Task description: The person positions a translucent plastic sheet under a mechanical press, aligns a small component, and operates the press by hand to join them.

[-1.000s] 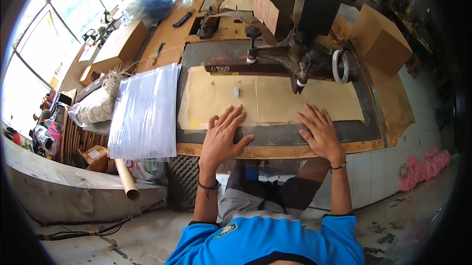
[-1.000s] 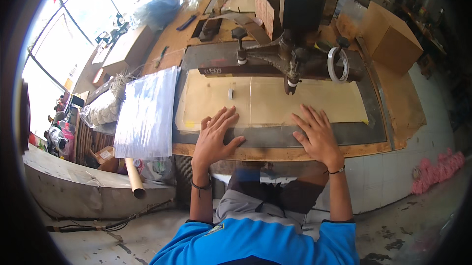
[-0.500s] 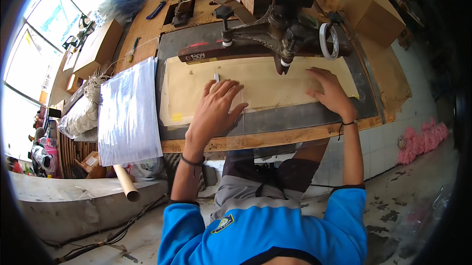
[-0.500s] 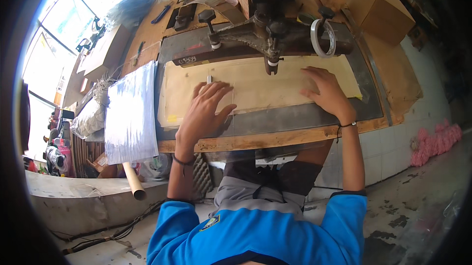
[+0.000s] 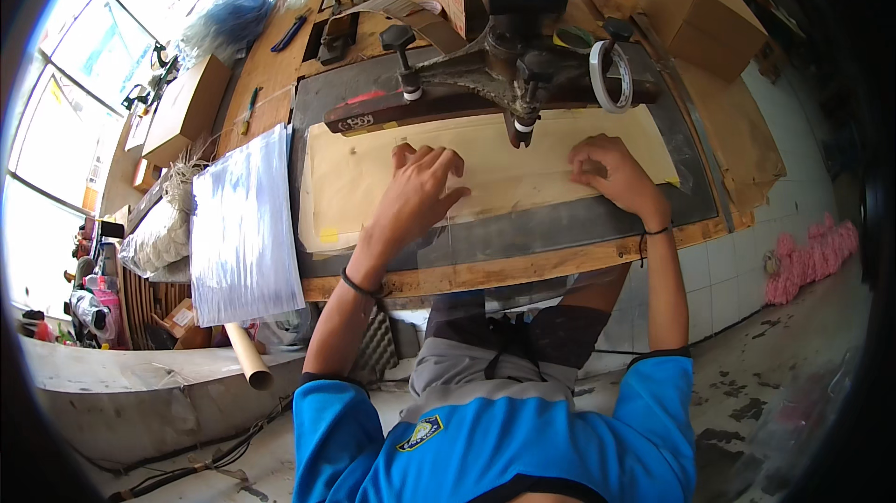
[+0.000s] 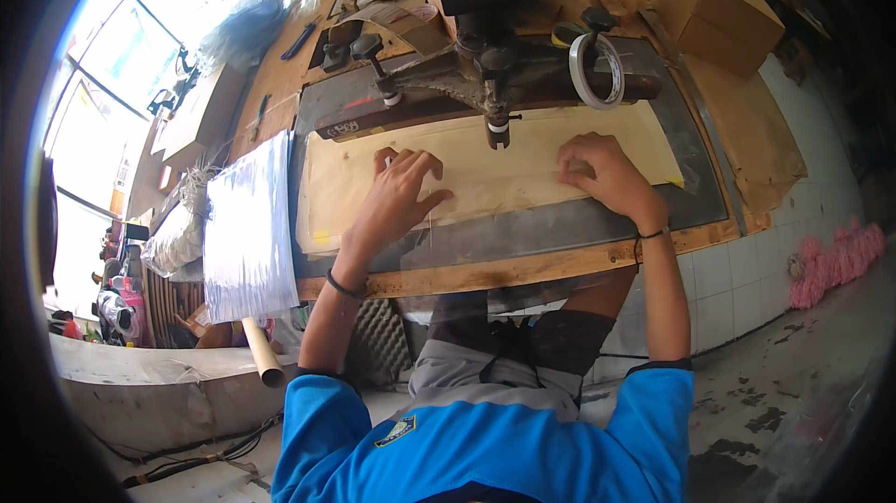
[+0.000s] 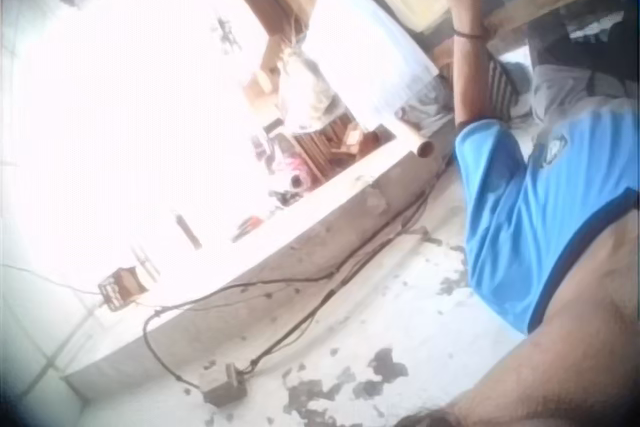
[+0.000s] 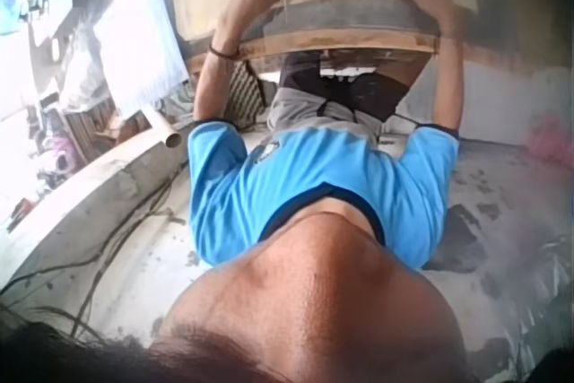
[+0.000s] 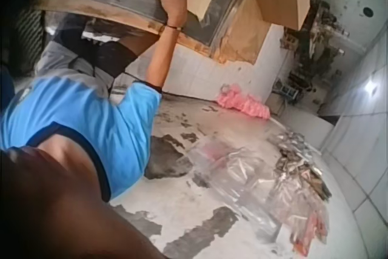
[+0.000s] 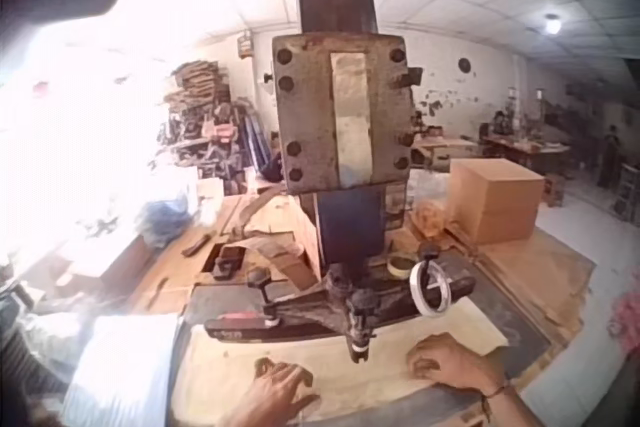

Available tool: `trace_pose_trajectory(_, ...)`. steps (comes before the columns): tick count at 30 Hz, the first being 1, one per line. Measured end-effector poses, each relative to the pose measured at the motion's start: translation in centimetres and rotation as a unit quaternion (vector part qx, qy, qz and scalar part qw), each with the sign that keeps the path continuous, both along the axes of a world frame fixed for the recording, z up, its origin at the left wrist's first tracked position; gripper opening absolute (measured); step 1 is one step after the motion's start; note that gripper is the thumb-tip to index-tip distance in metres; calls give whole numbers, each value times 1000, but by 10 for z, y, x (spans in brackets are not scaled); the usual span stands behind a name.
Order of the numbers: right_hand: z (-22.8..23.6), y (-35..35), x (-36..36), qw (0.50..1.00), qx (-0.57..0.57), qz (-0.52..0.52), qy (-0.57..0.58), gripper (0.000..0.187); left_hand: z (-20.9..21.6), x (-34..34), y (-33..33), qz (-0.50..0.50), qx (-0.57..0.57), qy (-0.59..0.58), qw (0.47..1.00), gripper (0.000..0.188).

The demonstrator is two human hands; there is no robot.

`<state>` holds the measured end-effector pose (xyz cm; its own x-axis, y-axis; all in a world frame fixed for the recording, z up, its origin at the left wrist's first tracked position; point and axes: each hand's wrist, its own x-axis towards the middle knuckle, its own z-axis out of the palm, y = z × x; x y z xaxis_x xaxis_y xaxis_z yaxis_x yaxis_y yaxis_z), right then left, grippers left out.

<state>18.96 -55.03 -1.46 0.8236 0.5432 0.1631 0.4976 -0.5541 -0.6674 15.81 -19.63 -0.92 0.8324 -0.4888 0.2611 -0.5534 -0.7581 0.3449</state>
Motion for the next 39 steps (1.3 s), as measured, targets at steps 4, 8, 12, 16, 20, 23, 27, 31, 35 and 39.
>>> trace_pose_trajectory(4, 5, 0, -34, 986, -81, -45, -142, 18, -5, -22, 4, -63, 39, -63, 995, 22)
trace_pose_trajectory(8, 5, 15, -52, 972, -92, -71, -203, 25, 1, -57, -9, -3, 33, 24, 999, 33)
trace_pose_trajectory(12, -18, 86, -64, 973, -141, -20, -180, 53, -27, -51, -38, -52, 45, -36, 997, 62)
trace_pose_trajectory(16, -26, 75, -68, 969, -185, -4, -165, 63, -24, -61, -22, -10, -6, 15, 1000, 63)
trace_pose_trajectory(20, -18, 29, -81, 960, -226, -89, -136, 61, -23, -77, 0, 62, -7, 16, 998, 62)
trace_pose_trajectory(23, -17, 2, -88, 954, -237, -132, -125, 61, -26, -84, -5, 94, -13, -4, 996, 63)
trace_pose_trajectory(27, -17, -1, -88, 951, -244, -144, -126, 59, -26, -83, -5, 109, -23, -4, 994, 65)
trace_pose_trajectory(31, -17, -2, -87, 949, -236, -155, -138, 57, -31, -83, -6, 122, -33, -12, 992, 67)
trace_pose_trajectory(35, -26, -5, -83, 949, -196, -193, -151, 56, -35, -83, -12, 139, -26, -44, 989, 67)
trace_pose_trajectory(39, -11, 19, -94, 958, -182, -167, -143, 56, -33, -84, -6, 99, 13, -55, 993, 73)
